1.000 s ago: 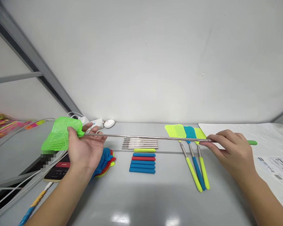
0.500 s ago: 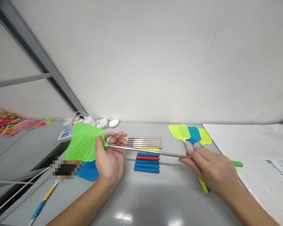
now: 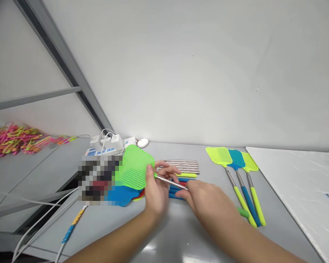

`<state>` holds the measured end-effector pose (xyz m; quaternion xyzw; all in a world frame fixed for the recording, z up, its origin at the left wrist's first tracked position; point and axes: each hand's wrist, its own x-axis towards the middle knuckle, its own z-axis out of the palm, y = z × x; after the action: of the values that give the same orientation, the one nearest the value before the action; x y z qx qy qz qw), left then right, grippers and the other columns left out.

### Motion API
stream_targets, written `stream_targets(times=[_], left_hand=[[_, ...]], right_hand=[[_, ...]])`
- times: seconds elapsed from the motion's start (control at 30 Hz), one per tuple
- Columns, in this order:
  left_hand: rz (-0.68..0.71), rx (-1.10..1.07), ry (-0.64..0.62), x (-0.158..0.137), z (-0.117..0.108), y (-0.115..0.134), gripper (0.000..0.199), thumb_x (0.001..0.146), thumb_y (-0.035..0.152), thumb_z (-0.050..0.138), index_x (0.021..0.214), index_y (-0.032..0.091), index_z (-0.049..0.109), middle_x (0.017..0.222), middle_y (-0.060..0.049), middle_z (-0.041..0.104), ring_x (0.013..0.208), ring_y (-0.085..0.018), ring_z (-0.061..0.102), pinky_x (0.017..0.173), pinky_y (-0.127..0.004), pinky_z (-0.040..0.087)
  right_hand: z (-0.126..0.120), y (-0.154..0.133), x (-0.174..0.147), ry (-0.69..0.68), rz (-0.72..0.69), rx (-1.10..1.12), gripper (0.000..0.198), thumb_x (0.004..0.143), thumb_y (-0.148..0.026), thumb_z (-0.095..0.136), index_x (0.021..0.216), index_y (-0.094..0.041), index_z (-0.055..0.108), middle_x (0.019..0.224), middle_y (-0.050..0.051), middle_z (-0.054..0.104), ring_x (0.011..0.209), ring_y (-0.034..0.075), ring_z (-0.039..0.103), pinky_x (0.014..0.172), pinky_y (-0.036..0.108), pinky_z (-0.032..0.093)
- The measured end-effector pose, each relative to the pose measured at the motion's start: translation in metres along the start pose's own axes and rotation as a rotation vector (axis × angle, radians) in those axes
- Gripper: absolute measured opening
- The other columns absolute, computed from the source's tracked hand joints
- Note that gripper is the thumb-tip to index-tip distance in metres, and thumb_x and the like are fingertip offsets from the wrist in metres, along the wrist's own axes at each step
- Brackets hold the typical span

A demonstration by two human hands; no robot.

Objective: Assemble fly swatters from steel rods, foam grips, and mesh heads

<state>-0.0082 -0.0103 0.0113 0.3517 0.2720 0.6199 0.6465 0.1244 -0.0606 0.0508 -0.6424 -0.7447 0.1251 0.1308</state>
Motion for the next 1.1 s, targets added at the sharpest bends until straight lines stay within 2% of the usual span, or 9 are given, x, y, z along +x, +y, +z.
stream_targets(times=[0.1, 0.2, 0.33, 0.5, 0.7, 0.8, 0.9, 1.0, 1.1], left_hand=[[-0.024, 0.012, -0.103, -0.014, 0.008, -0.003, 0.049, 0.100, 0.051, 0.021, 0.089, 0.019, 0.057, 0.080, -0.007, 0.072, 0.077, -0.019, 0.063, 0.080, -0.034, 0.047], [-0.008, 0.043, -0.153, -0.011, 0.006, 0.003, 0.049, 0.101, 0.047, 0.024, 0.098, 0.017, 0.063, 0.096, -0.008, 0.071, 0.093, -0.020, 0.061, 0.089, -0.035, 0.045], [-0.058, -0.029, -0.066, 0.009, -0.003, 0.015, 0.050, 0.100, 0.051, 0.028, 0.112, 0.017, 0.062, 0.100, -0.007, 0.070, 0.082, -0.016, 0.059, 0.081, -0.031, 0.047], [-0.043, -0.043, -0.058, 0.011, -0.003, 0.015, 0.048, 0.099, 0.052, 0.026, 0.098, 0.017, 0.058, 0.088, -0.008, 0.073, 0.071, -0.015, 0.059, 0.074, -0.030, 0.047], [-0.069, 0.003, -0.168, 0.006, -0.002, 0.011, 0.049, 0.099, 0.053, 0.023, 0.095, 0.017, 0.056, 0.086, -0.008, 0.072, 0.066, -0.016, 0.058, 0.072, -0.032, 0.048], [-0.106, 0.140, -0.353, -0.001, -0.003, 0.004, 0.056, 0.100, 0.054, 0.019, 0.117, 0.017, 0.058, 0.105, -0.011, 0.069, 0.082, -0.018, 0.059, 0.081, -0.035, 0.047], [-0.090, 0.394, -0.511, -0.013, -0.006, -0.006, 0.053, 0.100, 0.054, 0.024, 0.130, 0.021, 0.052, 0.118, -0.011, 0.063, 0.098, -0.020, 0.056, 0.086, -0.036, 0.045], [0.057, 0.571, -0.620, -0.020, -0.011, -0.012, 0.042, 0.100, 0.048, 0.033, 0.128, 0.024, 0.052, 0.114, -0.008, 0.062, 0.102, -0.020, 0.055, 0.090, -0.035, 0.043], [0.180, 0.700, -0.696, -0.019, -0.017, -0.012, 0.036, 0.100, 0.043, 0.034, 0.119, 0.023, 0.056, 0.099, -0.006, 0.063, 0.093, -0.019, 0.056, 0.085, -0.034, 0.043]], right_hand=[[-0.005, -0.027, 0.014, -0.073, -0.059, 0.230, 0.027, 0.096, -0.026, 0.042, 0.082, -0.022, 0.065, 0.091, 0.004, 0.072, 0.086, 0.021, 0.066, 0.066, 0.028, 0.043], [-0.011, -0.035, 0.018, -0.085, -0.132, 0.419, 0.023, 0.096, -0.026, 0.041, 0.088, -0.023, 0.063, 0.099, 0.003, 0.070, 0.092, 0.019, 0.063, 0.074, 0.028, 0.044], [-0.009, -0.019, 0.003, -0.152, -0.080, 0.419, 0.022, 0.097, -0.040, 0.043, 0.090, -0.024, 0.057, 0.089, 0.001, 0.066, 0.079, 0.018, 0.058, 0.068, 0.029, 0.041], [0.003, -0.004, -0.018, -0.101, 0.071, 0.471, 0.039, 0.099, -0.051, 0.031, 0.081, -0.023, 0.051, 0.073, 0.000, 0.056, 0.068, 0.016, 0.050, 0.063, 0.029, 0.034], [0.017, -0.016, -0.026, -0.306, 0.281, 1.136, 0.041, 0.096, -0.057, 0.037, 0.081, -0.021, 0.051, 0.056, -0.008, 0.025, 0.049, 0.009, 0.019, 0.046, 0.025, 0.018], [0.021, -0.011, -0.035, -0.203, 0.265, 1.293, 0.039, 0.096, -0.054, 0.039, 0.086, -0.019, 0.054, 0.058, -0.008, 0.026, 0.048, 0.008, 0.018, 0.046, 0.024, 0.018], [0.020, 0.012, -0.051, 0.105, 0.283, 1.065, 0.039, 0.096, -0.052, 0.037, 0.107, -0.020, 0.057, 0.064, -0.005, 0.037, 0.052, 0.010, 0.032, 0.049, 0.024, 0.028], [0.014, 0.047, -0.066, 0.472, 0.396, 0.488, 0.041, 0.094, -0.048, 0.041, 0.125, -0.023, 0.052, 0.078, 0.002, 0.058, 0.060, 0.015, 0.049, 0.059, 0.028, 0.037], [0.009, 0.081, -0.071, 0.570, 0.539, 0.071, 0.039, 0.093, -0.043, 0.041, 0.127, -0.026, 0.052, 0.087, 0.003, 0.067, 0.060, 0.018, 0.056, 0.059, 0.030, 0.038]])
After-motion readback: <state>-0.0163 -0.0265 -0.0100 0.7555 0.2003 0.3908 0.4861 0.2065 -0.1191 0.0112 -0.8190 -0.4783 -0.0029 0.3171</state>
